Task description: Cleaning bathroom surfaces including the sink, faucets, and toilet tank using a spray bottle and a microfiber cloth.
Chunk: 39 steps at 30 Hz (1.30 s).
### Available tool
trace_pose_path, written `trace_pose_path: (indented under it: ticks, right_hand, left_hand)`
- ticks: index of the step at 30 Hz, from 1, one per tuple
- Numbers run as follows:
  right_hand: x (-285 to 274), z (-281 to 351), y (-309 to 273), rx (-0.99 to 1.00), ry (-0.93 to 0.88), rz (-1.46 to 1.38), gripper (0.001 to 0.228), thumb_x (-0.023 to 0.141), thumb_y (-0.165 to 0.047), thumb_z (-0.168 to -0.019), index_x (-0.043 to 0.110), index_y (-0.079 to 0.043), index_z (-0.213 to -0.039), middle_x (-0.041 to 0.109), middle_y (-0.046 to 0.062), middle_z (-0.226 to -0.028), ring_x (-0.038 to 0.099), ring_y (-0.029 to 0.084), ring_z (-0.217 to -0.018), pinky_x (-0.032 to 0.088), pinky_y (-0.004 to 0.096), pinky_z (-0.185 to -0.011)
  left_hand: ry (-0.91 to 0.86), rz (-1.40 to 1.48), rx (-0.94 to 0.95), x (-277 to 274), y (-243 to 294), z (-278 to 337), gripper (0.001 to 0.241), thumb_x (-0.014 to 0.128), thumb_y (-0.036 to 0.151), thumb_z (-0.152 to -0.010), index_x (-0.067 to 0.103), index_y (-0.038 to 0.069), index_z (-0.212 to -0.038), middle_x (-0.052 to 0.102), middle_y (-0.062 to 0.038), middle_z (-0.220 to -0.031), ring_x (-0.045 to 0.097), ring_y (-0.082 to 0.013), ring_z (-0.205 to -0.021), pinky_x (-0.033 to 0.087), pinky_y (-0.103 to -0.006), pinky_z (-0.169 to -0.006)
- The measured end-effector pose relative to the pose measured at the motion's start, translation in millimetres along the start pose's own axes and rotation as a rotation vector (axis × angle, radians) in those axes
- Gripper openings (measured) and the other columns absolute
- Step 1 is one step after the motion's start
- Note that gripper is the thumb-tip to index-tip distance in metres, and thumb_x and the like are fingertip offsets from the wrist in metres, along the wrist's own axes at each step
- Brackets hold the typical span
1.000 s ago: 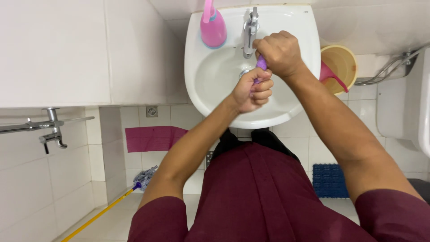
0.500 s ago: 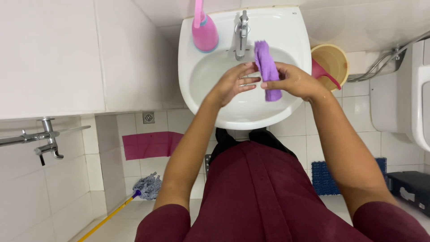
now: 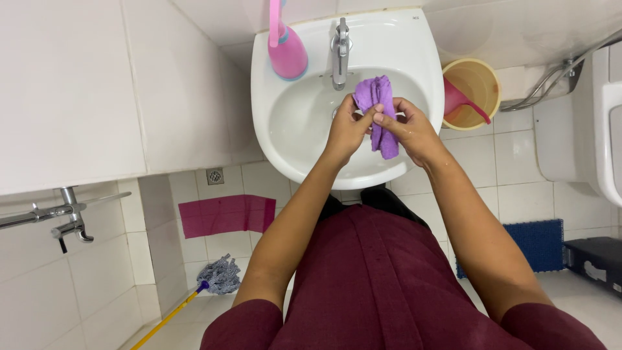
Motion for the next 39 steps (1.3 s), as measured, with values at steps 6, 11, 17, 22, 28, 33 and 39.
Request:
trace_pose_path:
  ticks: [6, 11, 17, 22, 28, 33, 39]
  right_hand:
    - [-5.7, 2.1, -8.4, 0.081, 0.077, -0.185, 0.019, 0.063, -0.014, -0.103, 0.067, -0.003, -0.118, 0.07, 0.002, -0.105, 0.066, 0.01, -0.098, 0.057, 0.033, -0.089]
    - [-13.5, 0.2, -3.1, 0.111, 0.127, -0.208, 0.021, 0.059, -0.018, -0.104, 0.067, -0.007, -0.12, 0.069, 0.003, -0.105, 0.066, 0.012, -0.093, 0.055, 0.033, -0.086]
    - [2.4, 2.8, -7.7, 0.194, 0.071, -0.444, 0.037, 0.062, -0.024, -0.102, 0.055, -0.005, -0.133, 0.069, 0.007, -0.113, 0.07, 0.015, -0.096, 0.057, 0.035, -0.088]
    - [-13.3, -6.4, 12.8, 0.013, 0.21, 0.054, 0.06, 0.069, -0.024, -0.096, 0.044, -0.004, -0.147, 0.066, 0.012, -0.114, 0.066, 0.017, -0.102, 0.054, 0.03, -0.091]
    - [0.5, -2.3, 13.2, 0.101, -0.007, -0.02, 0.074, 0.075, -0.022, -0.088, 0.035, -0.007, -0.148, 0.066, 0.016, -0.12, 0.065, 0.022, -0.11, 0.053, 0.035, -0.094]
    - [-17.7, -5.9, 36.4, 0.248, -0.005, -0.725, 0.063, 0.067, -0.025, -0.093, 0.046, 0.006, -0.143, 0.066, 0.019, -0.131, 0.066, 0.029, -0.123, 0.055, 0.046, -0.109]
    - [-4.7, 0.8, 38.2, 0.265, -0.021, -0.809, 0.063, 0.065, -0.034, -0.097, 0.045, 0.001, -0.145, 0.061, 0.021, -0.134, 0.064, 0.031, -0.123, 0.053, 0.046, -0.1]
  left_hand:
    - [0.085, 0.341, 0.012, -7.2, -24.1, 0.9, 0.041, 0.066, 0.03, -0.102, 0.065, 0.0, -0.129, 0.072, -0.01, -0.113, 0.068, -0.0133, -0.098, 0.055, -0.0287, -0.088]
    - [0.029, 0.257, -0.066, 2.4, -18.4, 9.0, 0.052, 0.075, 0.02, -0.093, 0.051, 0.005, -0.135, 0.066, -0.009, -0.121, 0.067, -0.0151, -0.108, 0.056, -0.0313, -0.093]
    - [0.006, 0.568, -0.128, 3.4, -31.7, 4.9, 0.055, 0.076, 0.014, -0.093, 0.049, 0.001, -0.138, 0.067, -0.014, -0.122, 0.067, -0.0198, -0.11, 0.057, -0.034, -0.093]
    - [0.01, 0.696, -0.215, 4.5, -45.2, 11.5, 0.053, 0.071, 0.013, -0.096, 0.047, 0.0, -0.142, 0.068, -0.01, -0.121, 0.069, -0.0175, -0.11, 0.058, -0.0329, -0.092]
    - [0.002, 0.219, -0.011, 0.4, -9.9, 26.9, 0.056, 0.064, 0.007, -0.1, 0.044, -0.005, -0.151, 0.074, -0.019, -0.114, 0.07, -0.0172, -0.096, 0.057, -0.029, -0.081]
    - [0.108, 0.068, 0.077, -32.3, 0.3, 22.8, 0.055, 0.064, 0.005, -0.1, 0.04, -0.003, -0.149, 0.072, -0.019, -0.117, 0.072, -0.0184, -0.1, 0.059, -0.0291, -0.086]
    - [-0.052, 0.341, -0.081, -31.2, -5.9, 17.9, 0.055, 0.06, 0.004, -0.1, 0.039, 0.003, -0.151, 0.069, -0.015, -0.125, 0.068, -0.0168, -0.107, 0.058, -0.0314, -0.091]
Point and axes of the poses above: each hand's wrist, its own z-axis away from the middle knuckle, its own x-axis out of the palm, y = z × x, the point moved 5 cm from there along -z, towards the middle knuckle
